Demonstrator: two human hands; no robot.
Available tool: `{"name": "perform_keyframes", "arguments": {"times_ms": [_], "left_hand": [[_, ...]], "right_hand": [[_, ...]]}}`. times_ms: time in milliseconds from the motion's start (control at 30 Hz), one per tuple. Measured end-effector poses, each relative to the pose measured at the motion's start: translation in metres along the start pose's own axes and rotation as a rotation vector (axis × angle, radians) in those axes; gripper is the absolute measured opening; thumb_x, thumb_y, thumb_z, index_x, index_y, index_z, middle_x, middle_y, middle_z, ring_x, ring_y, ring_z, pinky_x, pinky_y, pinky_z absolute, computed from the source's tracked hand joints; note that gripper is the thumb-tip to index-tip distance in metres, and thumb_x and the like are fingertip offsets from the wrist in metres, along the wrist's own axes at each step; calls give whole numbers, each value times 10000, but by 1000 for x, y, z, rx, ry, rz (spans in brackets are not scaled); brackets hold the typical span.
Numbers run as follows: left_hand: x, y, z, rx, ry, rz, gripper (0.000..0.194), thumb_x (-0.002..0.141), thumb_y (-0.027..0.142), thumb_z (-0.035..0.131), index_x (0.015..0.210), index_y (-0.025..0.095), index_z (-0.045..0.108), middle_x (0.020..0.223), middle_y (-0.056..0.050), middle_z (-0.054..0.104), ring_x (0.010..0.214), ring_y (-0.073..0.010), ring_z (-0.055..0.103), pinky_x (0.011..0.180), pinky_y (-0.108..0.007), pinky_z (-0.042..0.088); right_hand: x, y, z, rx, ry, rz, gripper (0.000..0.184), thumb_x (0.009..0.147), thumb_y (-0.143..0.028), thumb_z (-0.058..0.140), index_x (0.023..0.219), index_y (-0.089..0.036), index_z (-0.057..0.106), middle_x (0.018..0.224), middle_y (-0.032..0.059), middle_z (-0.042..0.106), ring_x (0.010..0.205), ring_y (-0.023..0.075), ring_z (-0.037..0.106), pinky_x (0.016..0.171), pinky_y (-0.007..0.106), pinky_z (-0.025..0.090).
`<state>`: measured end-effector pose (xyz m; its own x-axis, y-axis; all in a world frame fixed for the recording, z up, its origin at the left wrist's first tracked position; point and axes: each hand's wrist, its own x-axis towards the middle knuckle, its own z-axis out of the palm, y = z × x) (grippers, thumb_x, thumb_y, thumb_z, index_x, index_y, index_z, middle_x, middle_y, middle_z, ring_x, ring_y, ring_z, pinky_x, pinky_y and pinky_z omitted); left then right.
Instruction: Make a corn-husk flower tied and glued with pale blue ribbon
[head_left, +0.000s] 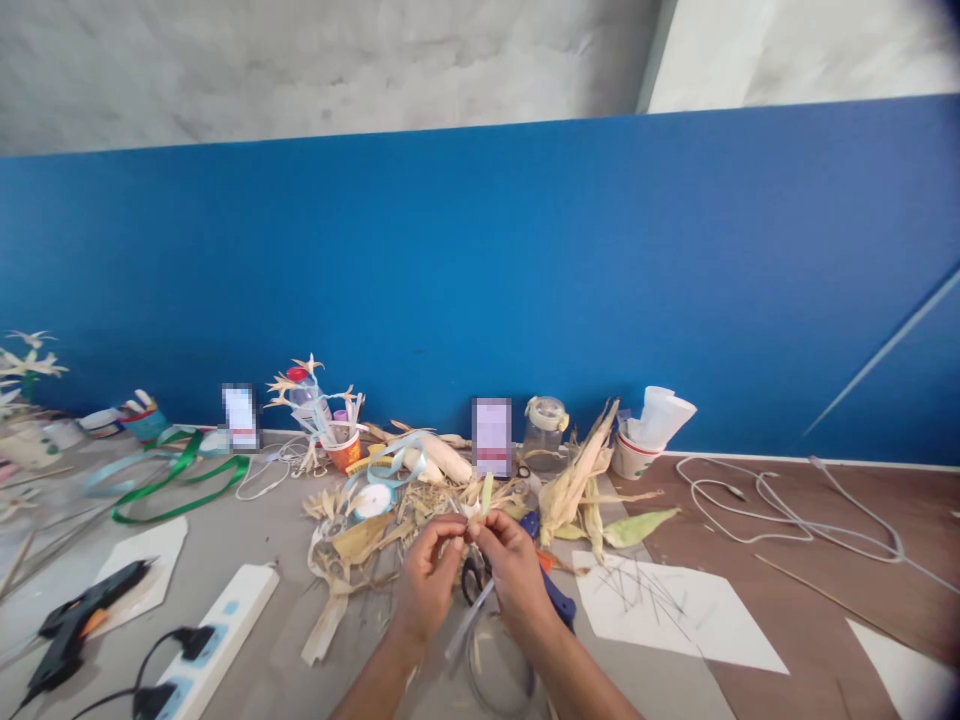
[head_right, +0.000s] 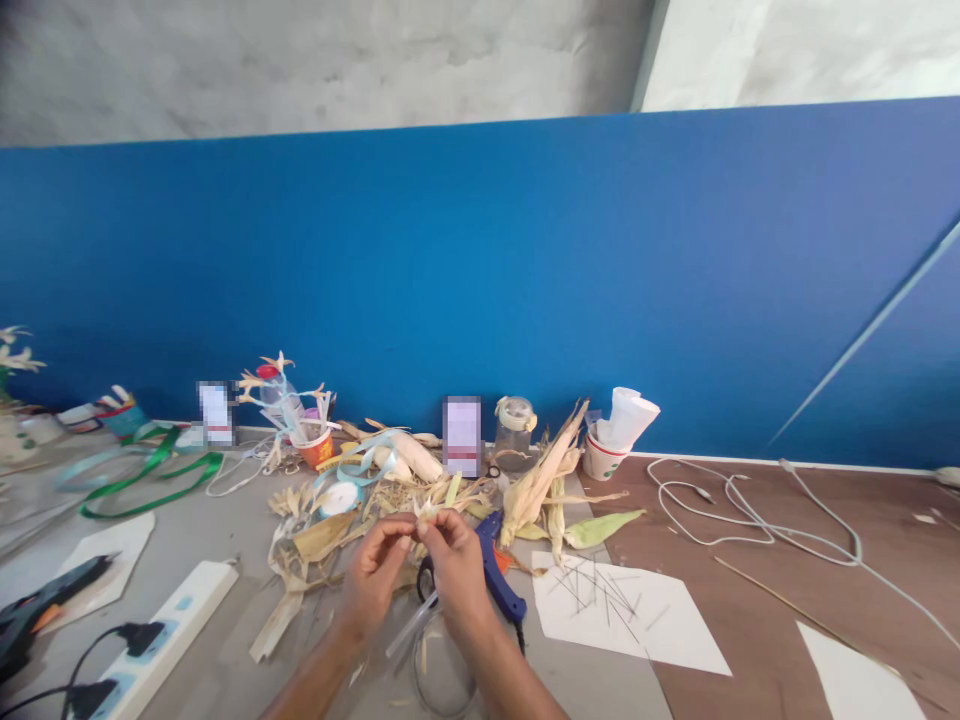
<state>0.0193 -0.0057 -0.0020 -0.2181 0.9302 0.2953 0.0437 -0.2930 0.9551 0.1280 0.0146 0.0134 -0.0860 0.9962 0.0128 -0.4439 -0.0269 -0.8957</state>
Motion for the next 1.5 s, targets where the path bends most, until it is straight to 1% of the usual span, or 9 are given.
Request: {"name": "perform_keyframes", "arguments": {"times_ms": [133, 333, 600, 800, 933, 1067, 1167, 1333, 1500], "left_hand": [[3, 1, -1, -166, 35, -135, 225, 754, 355, 601, 890, 178, 631, 850, -58, 675, 803, -195, 618, 777, -337, 483], [5, 2, -1, -46, 34, -173, 213, 698, 331, 645, 833, 173, 688, 923, -79, 689, 880, -223, 613, 816, -351, 476], [-2, 1, 4, 89, -38, 43, 235, 754, 297, 597, 942, 223, 717, 1057, -96, 666, 1038, -246, 576, 923, -384, 439], [-9, 2, 9, 133, -51, 102, 281, 767, 304, 584, 1017, 237, 694, 1101, -95, 650, 1070, -250, 561, 956, -402, 421], [-9, -2, 11, -103, -57, -45, 311, 753, 341, 610, 1028, 210, 672, 1123, -112, 639, 1023, -259, 591, 919, -411, 445], [-3, -3, 10, -381, -44, -248, 304, 776, 365, 597, 1016, 184, 634, 998, -99, 679, 898, -237, 637, 864, -408, 465], [2, -2, 8, -403, -48, -330, 287, 744, 367, 636, 945, 163, 642, 907, -82, 691, 826, -221, 642, 807, -378, 480], [4, -4, 7, -378, -56, -365, 289, 715, 369, 659, 914, 159, 639, 784, -46, 681, 647, -170, 615, 664, -320, 486], [5, -7, 7, -362, -29, -346, 245, 700, 344, 671, 856, 157, 643, 765, -37, 662, 640, -152, 586, 647, -294, 470]], "right_hand": [[0, -3, -1, 44, -46, 33, 244, 620, -363, 716, 633, -188, 547, 646, -11, 579, 651, 145, 516, 687, 275, 415], [2, -1, -3, 32, -54, 5, 218, 610, -328, 729, 636, -178, 573, 634, -17, 570, 632, 132, 494, 679, 269, 403], [7, 4, -7, -51, 57, -84, 179, 653, -289, 674, 618, -169, 545, 602, -22, 532, 596, 120, 465, 611, 248, 386], [6, 5, -7, -72, 104, -96, 151, 665, -263, 649, 600, -168, 552, 590, -27, 529, 594, 118, 475, 606, 240, 394], [9, -4, -7, 15, 72, -36, 163, 639, -272, 674, 588, -163, 564, 560, -29, 540, 559, 111, 476, 582, 235, 389], [12, -8, -9, 127, -19, 56, 189, 629, -292, 699, 598, -154, 573, 551, -21, 558, 523, 100, 467, 562, 230, 376], [12, -7, -9, 121, -56, 93, 205, 624, -302, 705, 595, -148, 573, 551, -18, 556, 526, 100, 465, 553, 229, 367], [12, -2, -8, -15, -78, 86, 167, 614, -254, 674, 570, -149, 551, 533, -41, 498, 508, 88, 416, 532, 223, 346], [9, -3, -7, -325, -79, -103, 101, 690, -182, 562, 591, -161, 560, 629, -10, 514, 613, 128, 483, 605, 245, 384]]}}
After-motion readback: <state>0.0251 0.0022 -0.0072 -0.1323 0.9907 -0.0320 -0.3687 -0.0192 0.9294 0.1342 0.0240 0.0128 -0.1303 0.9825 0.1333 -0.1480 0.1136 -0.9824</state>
